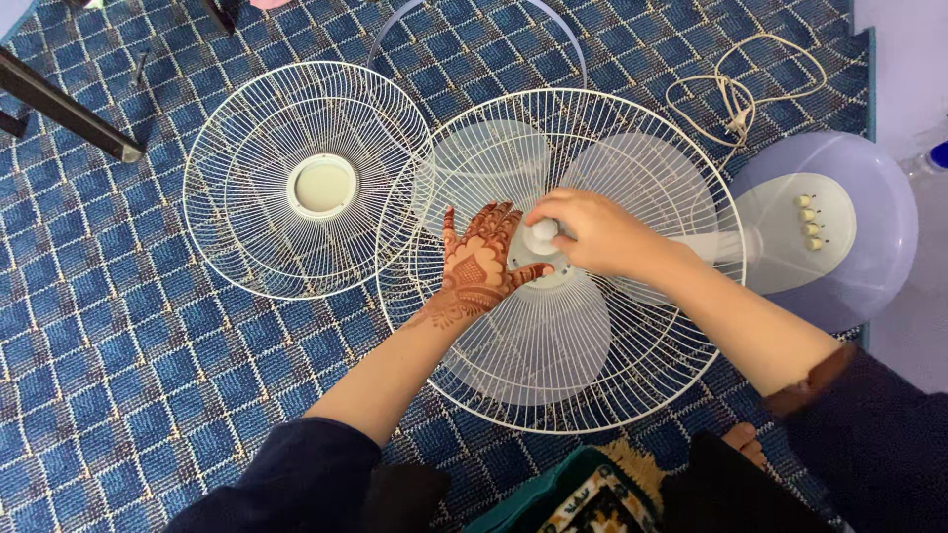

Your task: The person reassembles a standing electric fan by attaching the front grille and securing it with a central cap. They then use a cloth to wipe the fan's grille and base.

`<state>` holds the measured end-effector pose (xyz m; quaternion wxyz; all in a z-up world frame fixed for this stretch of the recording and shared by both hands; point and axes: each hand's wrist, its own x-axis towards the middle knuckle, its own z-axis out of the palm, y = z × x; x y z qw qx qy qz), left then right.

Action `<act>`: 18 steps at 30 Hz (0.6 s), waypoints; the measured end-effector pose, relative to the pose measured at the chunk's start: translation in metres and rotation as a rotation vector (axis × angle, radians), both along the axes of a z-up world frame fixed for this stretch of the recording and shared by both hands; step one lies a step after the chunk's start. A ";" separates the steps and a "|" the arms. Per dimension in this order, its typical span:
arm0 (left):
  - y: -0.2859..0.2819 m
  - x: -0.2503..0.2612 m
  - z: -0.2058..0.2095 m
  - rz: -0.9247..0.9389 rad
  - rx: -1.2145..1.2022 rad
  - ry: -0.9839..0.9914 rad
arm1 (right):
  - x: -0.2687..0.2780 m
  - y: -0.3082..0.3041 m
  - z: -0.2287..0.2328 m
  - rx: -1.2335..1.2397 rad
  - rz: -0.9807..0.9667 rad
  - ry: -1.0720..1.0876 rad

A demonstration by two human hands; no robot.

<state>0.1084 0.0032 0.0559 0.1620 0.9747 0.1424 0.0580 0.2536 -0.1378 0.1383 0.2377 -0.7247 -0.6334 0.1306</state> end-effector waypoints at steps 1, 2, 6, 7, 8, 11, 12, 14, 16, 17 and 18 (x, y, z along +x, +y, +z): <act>0.000 0.000 0.000 -0.003 -0.001 0.000 | -0.001 0.000 0.000 0.001 -0.039 0.039; 0.001 0.000 0.000 -0.006 -0.002 -0.001 | -0.002 0.000 0.001 0.002 -0.079 0.077; 0.001 0.001 -0.001 0.009 -0.033 0.044 | -0.017 -0.006 0.002 -0.060 -0.311 -0.080; 0.001 0.001 -0.001 0.010 -0.024 0.024 | -0.020 -0.006 0.004 -0.127 -0.346 -0.021; 0.001 0.001 -0.001 0.011 -0.014 0.004 | -0.020 -0.004 0.006 -0.192 -0.381 0.037; 0.000 0.000 0.001 0.006 0.023 0.000 | -0.014 0.001 0.014 -0.357 -0.393 0.083; 0.000 0.000 0.001 0.006 0.013 0.003 | -0.012 0.001 0.016 -0.407 -0.386 0.078; 0.000 0.001 0.001 0.004 -0.007 0.007 | -0.012 -0.001 0.014 -0.176 -0.235 -0.076; 0.001 0.001 0.001 0.008 -0.019 0.010 | -0.011 -0.002 0.011 -0.035 -0.144 -0.144; 0.001 0.001 0.001 0.011 -0.028 0.013 | -0.011 -0.001 0.008 -0.010 -0.130 -0.134; 0.002 0.001 0.000 0.010 -0.025 0.016 | -0.012 -0.001 0.006 0.015 -0.115 -0.123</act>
